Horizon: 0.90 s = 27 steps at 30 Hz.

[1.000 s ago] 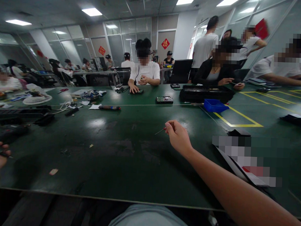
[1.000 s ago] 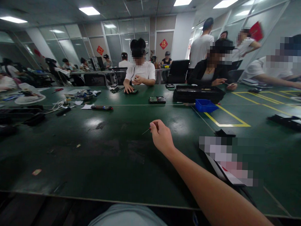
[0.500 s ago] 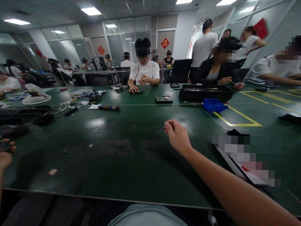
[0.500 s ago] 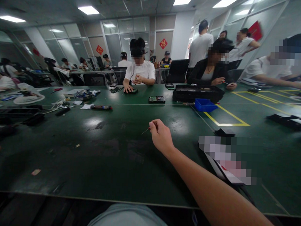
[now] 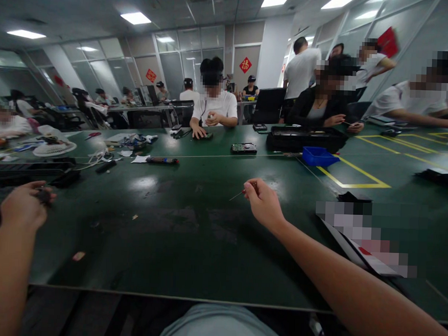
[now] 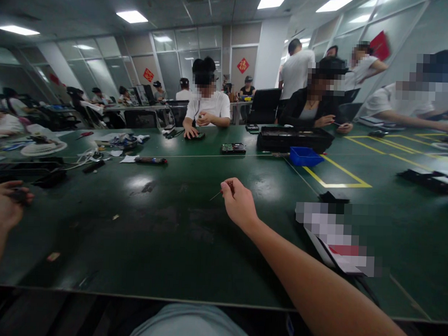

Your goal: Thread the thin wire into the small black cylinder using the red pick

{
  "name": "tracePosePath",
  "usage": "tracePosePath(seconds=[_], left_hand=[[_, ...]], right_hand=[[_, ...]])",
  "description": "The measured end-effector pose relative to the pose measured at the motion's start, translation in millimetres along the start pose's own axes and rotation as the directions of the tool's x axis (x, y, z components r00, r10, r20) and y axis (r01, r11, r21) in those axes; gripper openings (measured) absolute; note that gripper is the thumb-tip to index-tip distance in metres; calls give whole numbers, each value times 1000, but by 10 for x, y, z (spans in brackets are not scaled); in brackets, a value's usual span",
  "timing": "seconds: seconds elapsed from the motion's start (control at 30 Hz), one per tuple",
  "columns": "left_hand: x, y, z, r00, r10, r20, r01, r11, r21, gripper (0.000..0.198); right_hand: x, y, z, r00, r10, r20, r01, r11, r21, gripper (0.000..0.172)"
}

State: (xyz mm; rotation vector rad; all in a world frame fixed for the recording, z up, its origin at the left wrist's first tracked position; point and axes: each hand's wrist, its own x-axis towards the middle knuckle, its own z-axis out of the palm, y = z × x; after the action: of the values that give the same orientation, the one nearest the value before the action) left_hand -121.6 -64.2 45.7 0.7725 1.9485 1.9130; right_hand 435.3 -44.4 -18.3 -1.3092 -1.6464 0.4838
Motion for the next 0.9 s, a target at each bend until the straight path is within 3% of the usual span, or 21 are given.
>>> tracePosePath(seconds=[0.07, 0.17, 0.27, 0.33, 0.47, 0.53, 0.67, 0.77, 0.83, 0.9], left_hand=[[-174, 160, 293, 995, -98, -22, 95, 989, -111, 24], [-420, 323, 690, 983, -64, 175, 97, 978, -182, 35], [-699, 409, 1042, 916, 29, 399, 87, 959, -269, 39], [-940, 444, 1272, 835, 67, 545, 123, 945, -304, 35], [-1549, 468, 1700, 722, 95, 685, 160, 940, -300, 34], [-1870, 453, 1866, 627, 98, 773, 167, 952, -256, 34], [-2409, 364, 2104, 392, 128, 911, 149, 969, -200, 29], [-2682, 241, 2223, 292, 156, 943, 6, 986, -165, 27], [-2799, 133, 2265, 271, 160, 949, -196, 975, -109, 34], [-2862, 11, 2278, 258, 176, 950, -420, 906, -54, 47]], right_hand=[[-2, 5, 0, 1000, -7, 1, 7, 1000, 1, 27], [-7, 6, 1, 1000, -12, -1, 12, 1000, 1, 26], [-11, -3, 0, 1000, -11, 2, 11, 1000, 2, 25], [-12, -11, -1, 1000, -14, 6, 14, 1000, 4, 24], [-15, -9, -1, 1000, -14, 13, 14, 1000, -2, 24], [-17, 3, 2, 1000, -14, 15, 14, 1000, -3, 24], [-20, 27, 8, 1000, -14, 18, 14, 1000, 2, 25], [-18, 27, 9, 1000, -20, 11, 20, 1000, -10, 25], [-16, 19, 11, 1000, -24, -2, 24, 999, -28, 26], [-16, 9, 14, 1000, -24, -5, 24, 998, -56, 27]])
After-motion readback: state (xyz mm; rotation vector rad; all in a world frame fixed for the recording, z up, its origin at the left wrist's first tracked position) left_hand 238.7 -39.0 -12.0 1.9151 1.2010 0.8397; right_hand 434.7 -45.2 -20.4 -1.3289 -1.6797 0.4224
